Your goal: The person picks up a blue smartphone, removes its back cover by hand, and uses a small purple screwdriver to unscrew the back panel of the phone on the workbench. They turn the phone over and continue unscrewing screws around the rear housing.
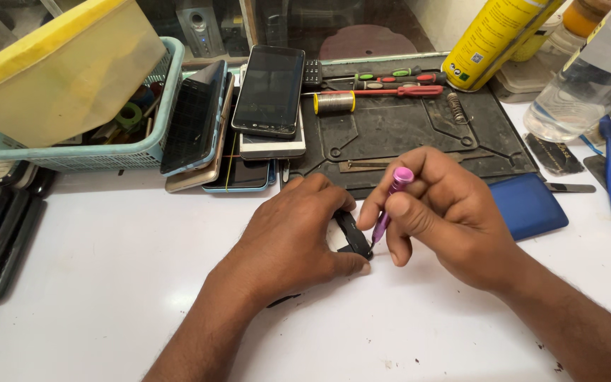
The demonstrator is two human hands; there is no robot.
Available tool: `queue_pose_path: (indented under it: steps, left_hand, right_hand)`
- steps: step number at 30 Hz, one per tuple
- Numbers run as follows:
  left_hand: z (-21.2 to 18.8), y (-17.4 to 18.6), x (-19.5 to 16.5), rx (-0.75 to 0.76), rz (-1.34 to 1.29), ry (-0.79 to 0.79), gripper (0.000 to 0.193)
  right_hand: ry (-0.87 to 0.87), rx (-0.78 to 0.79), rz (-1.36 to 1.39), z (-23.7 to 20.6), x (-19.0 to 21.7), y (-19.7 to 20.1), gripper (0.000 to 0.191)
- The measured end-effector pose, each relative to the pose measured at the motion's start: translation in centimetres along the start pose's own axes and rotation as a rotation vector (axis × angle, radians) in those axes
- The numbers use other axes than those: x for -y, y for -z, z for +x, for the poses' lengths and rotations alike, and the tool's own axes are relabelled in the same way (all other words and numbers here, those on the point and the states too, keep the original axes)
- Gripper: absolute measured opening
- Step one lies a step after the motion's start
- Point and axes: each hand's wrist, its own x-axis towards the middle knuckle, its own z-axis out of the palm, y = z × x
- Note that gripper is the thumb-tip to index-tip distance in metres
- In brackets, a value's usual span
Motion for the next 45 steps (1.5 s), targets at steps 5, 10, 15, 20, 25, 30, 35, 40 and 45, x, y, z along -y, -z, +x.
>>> queue_pose_path:
  steps: [5, 10, 15, 20, 25, 30, 35, 40, 45]
  left_hand:
    - [-0.10, 0.16, -0.01, 0.016, 0.011, 0.004, 0.063]
    - [-0.06, 0.06, -0.01, 0.001, 0.001, 0.004, 0.065]
    - [-0.05, 0.08, 0.01, 0.004, 0.008, -0.003, 0.066]
    - [-0.13, 0.17, -0.03, 0.032, 0.020, 0.024, 0.064]
    - [-0.06, 0.04, -0.03, 0.011, 0.007, 0.014, 0.067]
    - [-0.08, -0.02, 0.12, 0.023, 0.020, 0.023, 0.066]
    - [-0.09, -0.03, 0.19, -0.009, 0.020, -0.013, 0.067]
    - [-0.11, -0.09, 0.21, 0.010, 0.019, 0.007, 0.068]
    - [-0.13, -0.07, 0.17, 0.018, 0.019, 0.018, 0.069]
  right_hand:
    - [-0.046, 0.017, 0.031, 0.06, 0.29, -0.07, 0.033]
    - [0.000, -0.006, -0.043, 0.08, 0.27, -0.28, 0.028]
    - [0.014, 0.005, -0.051, 0.14, 0.21, -0.24, 0.023]
    - [-0.007, -0.020, -0.001, 0.02, 0.44, -0.29, 0.028]
    - [0.036, -0.032, 0.051, -0.09, 0.65, -0.26, 0.028]
    - [0.015, -0.021, 0.051, -0.02, 0.45, -0.31, 0.028]
    - [-0.001, -0.018, 0.033, -0.10, 0.43, -0.33, 0.028]
    - [0.014, -0.012, 0.027, -0.10, 0.48, -0.41, 0.028]
    - [0.003, -0.004, 0.028, -0.09, 0.48, -0.42, 0.028]
